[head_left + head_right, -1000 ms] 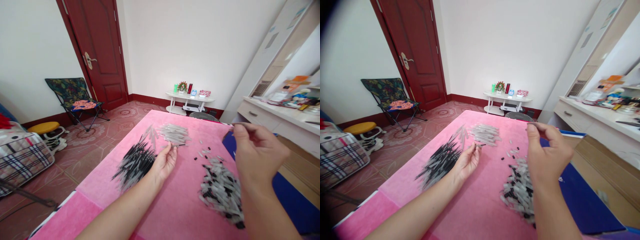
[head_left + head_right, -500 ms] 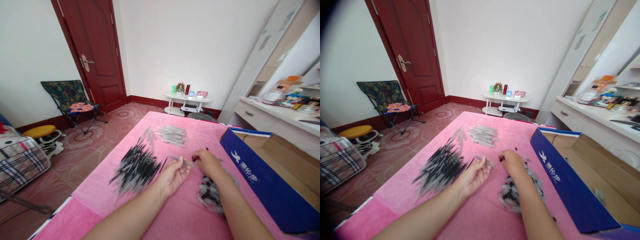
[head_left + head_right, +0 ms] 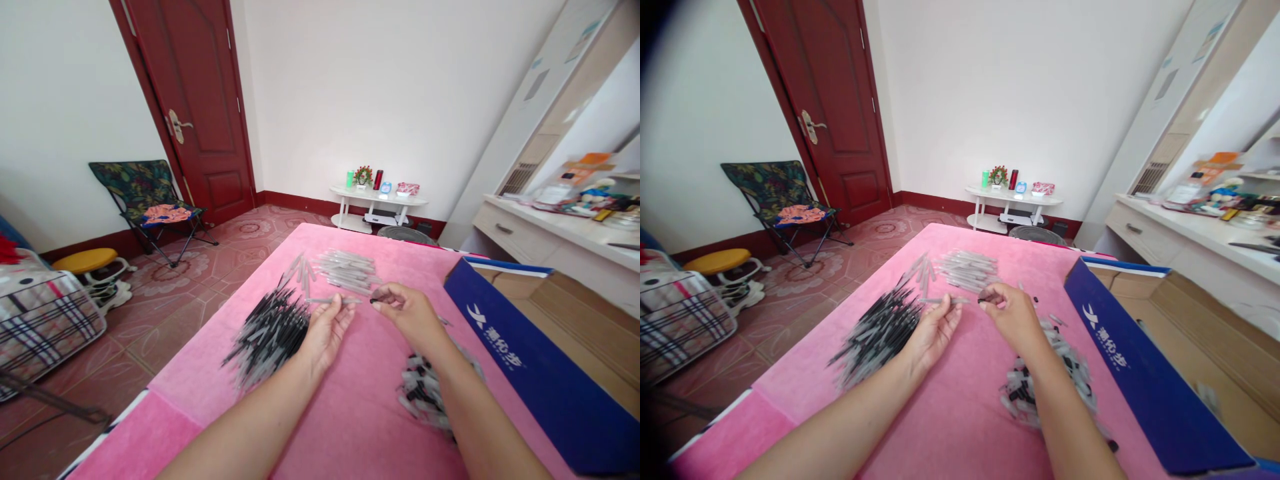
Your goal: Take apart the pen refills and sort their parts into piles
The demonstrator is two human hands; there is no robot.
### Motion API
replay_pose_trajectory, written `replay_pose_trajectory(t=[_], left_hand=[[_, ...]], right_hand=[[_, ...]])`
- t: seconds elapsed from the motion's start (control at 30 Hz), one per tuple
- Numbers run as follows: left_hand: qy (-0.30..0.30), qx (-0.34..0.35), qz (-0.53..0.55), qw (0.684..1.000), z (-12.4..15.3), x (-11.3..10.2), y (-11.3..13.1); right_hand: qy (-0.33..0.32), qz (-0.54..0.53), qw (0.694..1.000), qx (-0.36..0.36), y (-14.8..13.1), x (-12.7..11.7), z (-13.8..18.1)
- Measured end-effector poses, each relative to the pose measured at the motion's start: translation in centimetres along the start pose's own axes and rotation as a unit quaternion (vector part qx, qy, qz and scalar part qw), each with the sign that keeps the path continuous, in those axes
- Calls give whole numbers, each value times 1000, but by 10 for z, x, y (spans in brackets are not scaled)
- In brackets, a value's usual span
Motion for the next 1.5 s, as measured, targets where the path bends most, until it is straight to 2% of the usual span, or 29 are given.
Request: replay_pose_trajectory(t=[0.37,1.03,1.3,1.43,1.5], left_hand=[[-18,3,-8,1000,3,4,-5],[-15,10,8,1000,6,6,-4],[-9,13,-3,1000,7,6,-3],[-8,17,0,1000,4,3,-3],[-6,18,3,1000,3,3,-3]], right_hand=[[-4,-11,1000,-3,-5,4,1],[17,-8,1000,1,-2,6,1],[9,-2,1000,-19,1,6,2],[46,-21,998,22,7,-2,3],[54,-74,994,57,11,-2,4]])
Point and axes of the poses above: each hand's wrist, its own z-axis away from the middle knuckle, its own x-axis out of the palm, y = z × x, the point moved 6 cm from there along -z, towards the middle knuckle, and after that the axes turned 8 degrees about -x, right-handed, at the moved point
